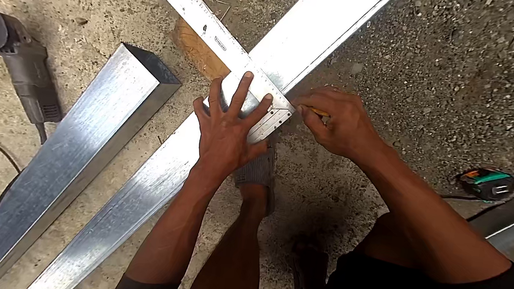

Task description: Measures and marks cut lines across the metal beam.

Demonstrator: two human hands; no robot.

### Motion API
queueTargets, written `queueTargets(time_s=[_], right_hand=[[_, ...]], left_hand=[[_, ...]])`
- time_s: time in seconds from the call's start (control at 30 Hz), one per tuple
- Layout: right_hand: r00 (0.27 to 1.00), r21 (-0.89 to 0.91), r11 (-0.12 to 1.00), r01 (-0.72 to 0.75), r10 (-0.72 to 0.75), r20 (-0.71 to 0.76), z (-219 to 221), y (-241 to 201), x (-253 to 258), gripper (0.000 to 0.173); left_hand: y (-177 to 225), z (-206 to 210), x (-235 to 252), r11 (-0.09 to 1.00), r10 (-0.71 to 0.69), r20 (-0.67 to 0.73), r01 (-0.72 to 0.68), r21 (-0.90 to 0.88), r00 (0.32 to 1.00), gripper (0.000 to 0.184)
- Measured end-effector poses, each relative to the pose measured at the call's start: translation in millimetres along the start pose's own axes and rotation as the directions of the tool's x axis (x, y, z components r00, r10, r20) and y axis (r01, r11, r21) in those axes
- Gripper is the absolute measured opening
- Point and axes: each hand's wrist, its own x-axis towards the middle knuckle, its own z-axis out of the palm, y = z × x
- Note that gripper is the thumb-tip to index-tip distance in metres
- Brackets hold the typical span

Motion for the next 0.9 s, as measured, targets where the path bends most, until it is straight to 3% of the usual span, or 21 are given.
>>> queueTargets(time_s=[0.1, 0.2, 0.27, 0.33, 0.4, 0.43, 0.47, 0.53, 0.6, 0.63, 0.7, 0.77, 0.83, 0.9], right_hand=[[0.975, -0.055, 0.988, -0.145, 0.152, 0.159, 10, 12, -29, 0.028], [0.888, 0.122, 0.889, -0.44, 0.412, 0.202, 21, -11, -34, 0.034], [0.801, 0.391, 0.699, -0.598, 0.53, 0.278, 36, -30, -24, 0.034], [0.75, 0.677, 0.417, -0.606, 0.584, 0.31, 60, -43, -14, 0.034], [0.707, 0.805, 0.215, -0.554, 0.632, 0.318, 76, -52, -3, 0.032], [0.699, 0.828, 0.178, -0.532, 0.644, 0.312, 82, -53, -2, 0.031], [0.701, 0.831, 0.178, -0.526, 0.644, 0.306, 86, -54, -3, 0.032], [0.724, 0.815, 0.209, -0.541, 0.609, 0.324, 90, -55, -11, 0.038], [0.738, 0.794, 0.22, -0.567, 0.563, 0.371, 97, -55, -19, 0.032], [0.738, 0.793, 0.199, -0.575, 0.544, 0.399, 102, -55, -21, 0.028], [0.753, 0.804, 0.173, -0.57, 0.5, 0.427, 110, -59, -23, 0.026], [0.77, 0.825, 0.17, -0.539, 0.498, 0.4, 115, -64, -22, 0.029], [0.783, 0.847, 0.169, -0.503, 0.503, 0.365, 116, -76, -20, 0.029], [0.808, 0.86, 0.203, -0.469, 0.491, 0.325, 114, -85, -13, 0.032]], left_hand=[[0, 0, 0, 1.0, -0.001, -0.003, 0.001, -0.001, 1.0, 0.081], [0, 0, 0, 1.0, 0.004, -0.007, -0.004, -0.001, 1.0, 0.081], [0, -1, 0, 1.0, 0.005, 0.002, -0.005, 0.008, 1.0, 0.082], [-6, -3, 1, 0.999, 0.037, 0.006, -0.037, -0.012, 0.999, 0.084], [-31, -8, 1, 0.978, 0.081, 0.003, -0.079, -0.192, 0.997, 0.086], [-50, -12, -1, 0.922, 0.063, -0.006, -0.06, -0.383, 0.998, 0.086], [-70, -15, -4, 0.822, 0.002, 0.034, 0.018, -0.569, 0.999, 0.084], [-108, -15, -15, 0.58, -0.132, 0.286, 0.308, -0.754, 0.949, 0.073], [-137, -10, -23, 0.345, -0.149, 0.589, 0.6, -0.722, 0.794, 0.08], [-151, -4, -23, 0.282, -0.104, 0.684, 0.681, -0.676, 0.722, 0.087], [-170, 7, -21, 0.281, -0.077, 0.782, 0.766, -0.579, 0.619, 0.093], [-164, 5, -17, 0.338, -0.147, 0.832, 0.817, -0.466, 0.536, 0.087], [-150, -3, -20, 0.357, -0.262, 0.818, 0.839, -0.411, 0.512, 0.086], [-146, -11, -24, 0.398, -0.373, 0.738, 0.816, -0.42, 0.562, 0.089]])
